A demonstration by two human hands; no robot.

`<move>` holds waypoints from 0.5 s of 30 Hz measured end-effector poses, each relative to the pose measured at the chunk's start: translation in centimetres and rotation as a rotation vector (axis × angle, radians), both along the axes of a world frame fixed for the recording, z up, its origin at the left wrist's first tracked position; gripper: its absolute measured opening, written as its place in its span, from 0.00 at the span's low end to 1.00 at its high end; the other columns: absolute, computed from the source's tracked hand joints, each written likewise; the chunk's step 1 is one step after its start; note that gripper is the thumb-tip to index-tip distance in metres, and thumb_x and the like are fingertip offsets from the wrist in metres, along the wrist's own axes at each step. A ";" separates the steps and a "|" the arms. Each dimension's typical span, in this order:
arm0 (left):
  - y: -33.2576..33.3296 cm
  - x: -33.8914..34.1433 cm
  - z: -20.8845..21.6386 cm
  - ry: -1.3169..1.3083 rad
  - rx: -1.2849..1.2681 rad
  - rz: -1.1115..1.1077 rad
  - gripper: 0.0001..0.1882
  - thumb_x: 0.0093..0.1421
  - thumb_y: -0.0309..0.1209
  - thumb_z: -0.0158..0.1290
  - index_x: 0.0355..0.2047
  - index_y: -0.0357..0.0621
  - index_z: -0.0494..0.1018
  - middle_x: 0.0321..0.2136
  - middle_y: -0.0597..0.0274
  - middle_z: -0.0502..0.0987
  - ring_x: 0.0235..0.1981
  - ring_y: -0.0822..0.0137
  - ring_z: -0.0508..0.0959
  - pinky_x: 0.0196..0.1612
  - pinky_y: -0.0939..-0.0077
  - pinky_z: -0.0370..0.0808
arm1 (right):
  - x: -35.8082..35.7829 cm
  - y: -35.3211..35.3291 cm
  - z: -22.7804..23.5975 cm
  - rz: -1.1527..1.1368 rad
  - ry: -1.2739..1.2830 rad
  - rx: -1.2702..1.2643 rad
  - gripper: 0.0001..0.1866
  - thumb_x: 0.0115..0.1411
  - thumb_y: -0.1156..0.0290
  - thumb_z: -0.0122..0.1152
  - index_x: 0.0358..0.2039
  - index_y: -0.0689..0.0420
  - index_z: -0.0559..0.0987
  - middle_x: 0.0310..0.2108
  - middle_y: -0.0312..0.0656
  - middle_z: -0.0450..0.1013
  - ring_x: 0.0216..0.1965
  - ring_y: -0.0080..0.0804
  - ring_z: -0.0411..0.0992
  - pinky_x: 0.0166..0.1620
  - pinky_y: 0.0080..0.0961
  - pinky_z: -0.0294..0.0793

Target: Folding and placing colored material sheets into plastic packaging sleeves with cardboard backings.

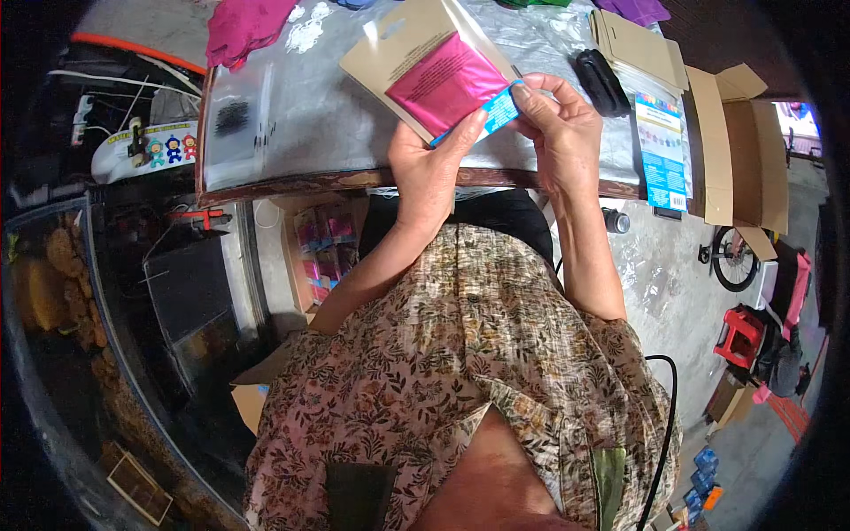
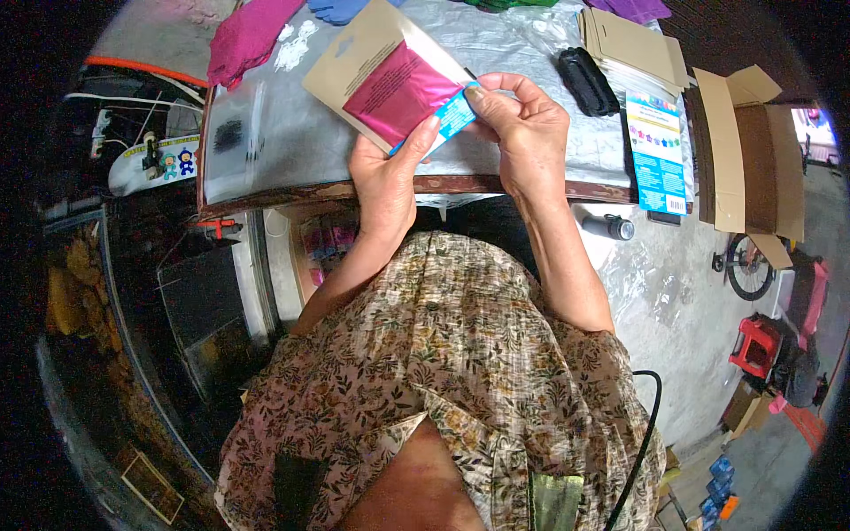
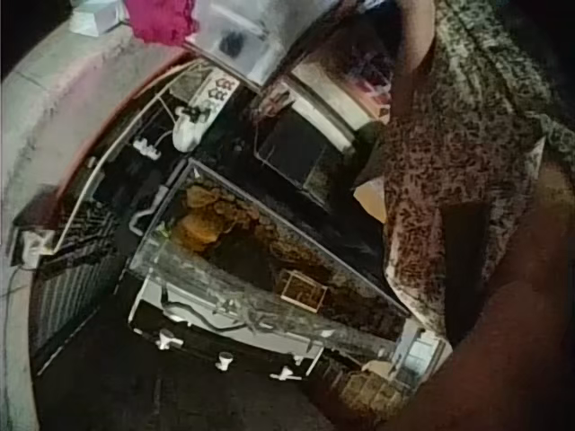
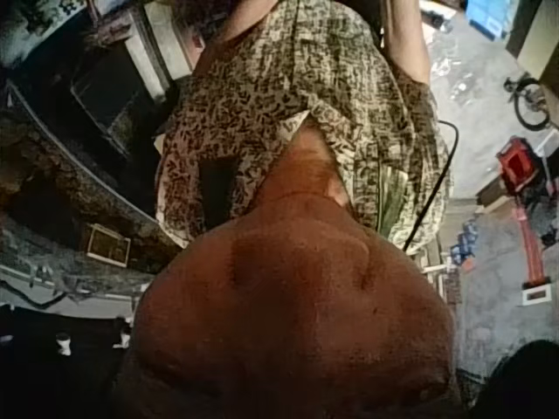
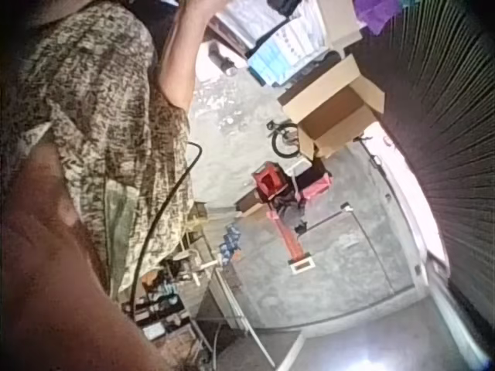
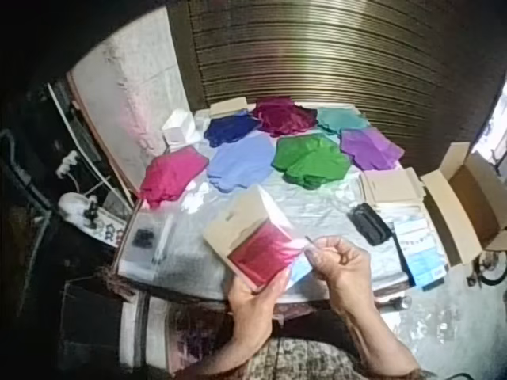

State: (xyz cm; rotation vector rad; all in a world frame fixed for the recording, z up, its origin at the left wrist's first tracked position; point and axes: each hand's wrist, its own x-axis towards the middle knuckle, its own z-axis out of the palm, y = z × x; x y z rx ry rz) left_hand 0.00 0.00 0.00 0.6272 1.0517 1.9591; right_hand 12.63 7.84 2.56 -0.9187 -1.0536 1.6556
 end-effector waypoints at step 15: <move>-1.1 -0.6 0.2 -0.087 -0.098 -0.228 0.12 0.66 0.25 0.56 0.50 0.36 0.77 0.42 0.62 0.81 0.42 0.77 0.78 0.47 0.79 0.74 | 0.9 1.1 0.2 -0.121 0.050 0.008 0.09 0.62 0.76 0.66 0.42 0.62 0.79 0.35 0.42 0.80 0.34 0.27 0.80 0.36 0.23 0.84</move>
